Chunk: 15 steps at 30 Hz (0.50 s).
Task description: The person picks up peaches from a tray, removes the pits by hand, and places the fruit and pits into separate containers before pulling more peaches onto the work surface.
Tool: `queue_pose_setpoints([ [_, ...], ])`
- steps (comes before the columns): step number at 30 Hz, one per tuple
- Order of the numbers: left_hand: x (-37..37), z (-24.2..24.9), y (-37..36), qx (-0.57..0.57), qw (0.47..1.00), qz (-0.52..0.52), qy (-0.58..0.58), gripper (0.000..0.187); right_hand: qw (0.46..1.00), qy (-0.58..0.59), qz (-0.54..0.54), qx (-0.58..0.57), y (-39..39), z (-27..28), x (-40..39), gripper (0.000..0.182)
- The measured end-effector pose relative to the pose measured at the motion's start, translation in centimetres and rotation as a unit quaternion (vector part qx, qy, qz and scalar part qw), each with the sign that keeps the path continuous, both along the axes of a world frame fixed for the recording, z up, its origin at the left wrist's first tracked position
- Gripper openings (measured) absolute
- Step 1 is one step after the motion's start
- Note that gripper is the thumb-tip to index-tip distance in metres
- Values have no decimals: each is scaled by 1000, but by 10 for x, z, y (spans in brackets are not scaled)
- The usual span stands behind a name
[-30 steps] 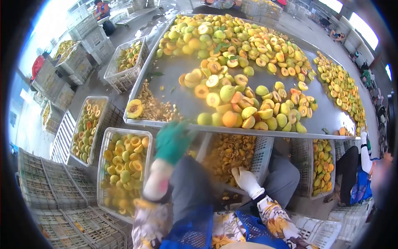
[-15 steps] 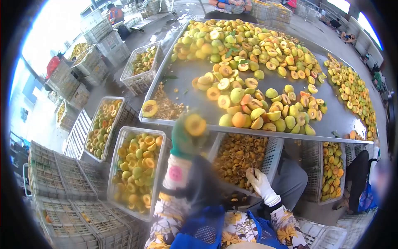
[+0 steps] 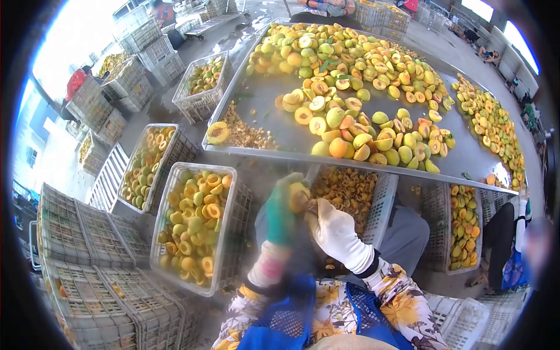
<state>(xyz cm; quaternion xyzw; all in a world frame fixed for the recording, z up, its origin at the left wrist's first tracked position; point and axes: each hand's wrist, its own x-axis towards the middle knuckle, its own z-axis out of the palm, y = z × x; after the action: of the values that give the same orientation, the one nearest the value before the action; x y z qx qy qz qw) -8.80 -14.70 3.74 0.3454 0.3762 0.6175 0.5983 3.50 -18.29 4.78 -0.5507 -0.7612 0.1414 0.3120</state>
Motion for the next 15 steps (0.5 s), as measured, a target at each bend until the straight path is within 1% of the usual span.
queue_pose_setpoints([
  [1,1,1,-1,12,1000,1,20,49,1000,-16,-5,20,-1,0,-2,18],
  [3,2,1,-2,12,1000,-3,-25,47,999,-2,-13,29,-2,-5,-4,19],
  [4,3,1,-2,11,1000,5,-22,45,999,5,-17,35,-2,-7,-5,19],
  [9,5,-11,1,-14,999,33,-8,32,999,-3,25,-42,1,-12,0,17],
  [13,12,-35,9,-14,993,97,63,23,994,11,68,-82,4,-12,0,14],
  [15,12,-45,12,7,989,117,92,21,992,25,97,-80,8,-24,2,18],
])
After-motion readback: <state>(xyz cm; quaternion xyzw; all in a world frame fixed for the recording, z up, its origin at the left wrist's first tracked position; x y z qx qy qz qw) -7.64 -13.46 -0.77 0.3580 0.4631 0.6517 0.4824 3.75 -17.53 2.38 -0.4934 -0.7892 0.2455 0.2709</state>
